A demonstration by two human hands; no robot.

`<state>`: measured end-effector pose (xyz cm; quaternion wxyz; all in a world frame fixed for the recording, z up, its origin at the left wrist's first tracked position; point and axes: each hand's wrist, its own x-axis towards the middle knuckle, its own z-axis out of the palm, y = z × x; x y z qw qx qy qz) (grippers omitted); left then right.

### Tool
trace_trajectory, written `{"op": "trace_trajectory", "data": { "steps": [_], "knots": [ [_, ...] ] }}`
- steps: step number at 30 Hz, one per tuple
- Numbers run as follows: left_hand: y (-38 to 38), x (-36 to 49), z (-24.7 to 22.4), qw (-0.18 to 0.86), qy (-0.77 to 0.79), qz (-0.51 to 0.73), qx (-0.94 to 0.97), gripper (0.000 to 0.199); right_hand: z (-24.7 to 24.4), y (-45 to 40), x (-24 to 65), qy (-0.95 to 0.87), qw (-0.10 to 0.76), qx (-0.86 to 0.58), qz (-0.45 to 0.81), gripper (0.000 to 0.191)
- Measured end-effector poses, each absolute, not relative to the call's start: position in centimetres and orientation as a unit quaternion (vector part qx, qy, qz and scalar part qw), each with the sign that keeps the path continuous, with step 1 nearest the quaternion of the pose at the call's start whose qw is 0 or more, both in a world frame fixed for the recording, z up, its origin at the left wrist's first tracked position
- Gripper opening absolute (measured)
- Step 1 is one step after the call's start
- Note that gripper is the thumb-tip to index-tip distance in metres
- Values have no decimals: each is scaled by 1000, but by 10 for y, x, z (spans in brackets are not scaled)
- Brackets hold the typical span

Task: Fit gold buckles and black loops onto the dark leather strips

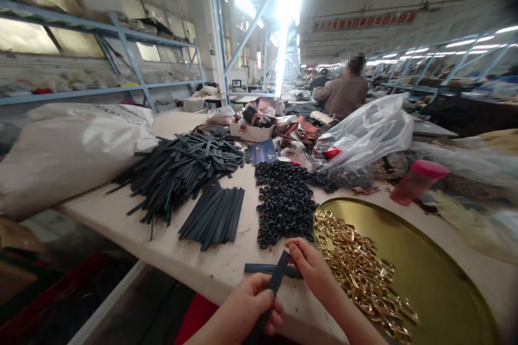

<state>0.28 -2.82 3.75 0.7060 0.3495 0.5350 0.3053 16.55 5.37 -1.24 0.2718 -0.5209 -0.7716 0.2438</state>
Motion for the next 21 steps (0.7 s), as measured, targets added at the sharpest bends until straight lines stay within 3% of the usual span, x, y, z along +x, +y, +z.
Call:
{"op": "trace_trajectory", "data": {
  "steps": [3, 13, 17, 19, 21],
  "knots": [
    [-31, 3, 50, 722, 533, 387, 215, 19, -14, 79, 169, -808, 201, -541, 117, 22],
    [-32, -27, 49, 738, 488, 462, 61, 22, -30, 109, 166, -846, 80, -527, -7, 18],
    [-20, -48, 35, 770, 466, 431, 62, 23, -34, 100, 169, -828, 153, -534, 69, 15],
    [-12, -58, 27, 792, 448, 407, 75, 24, -32, 87, 167, -769, 210, -581, 164, 14],
    [-6, -68, 19, 814, 420, 391, 91, 27, -26, 74, 158, -680, 266, -623, 279, 25]
  ]
}}
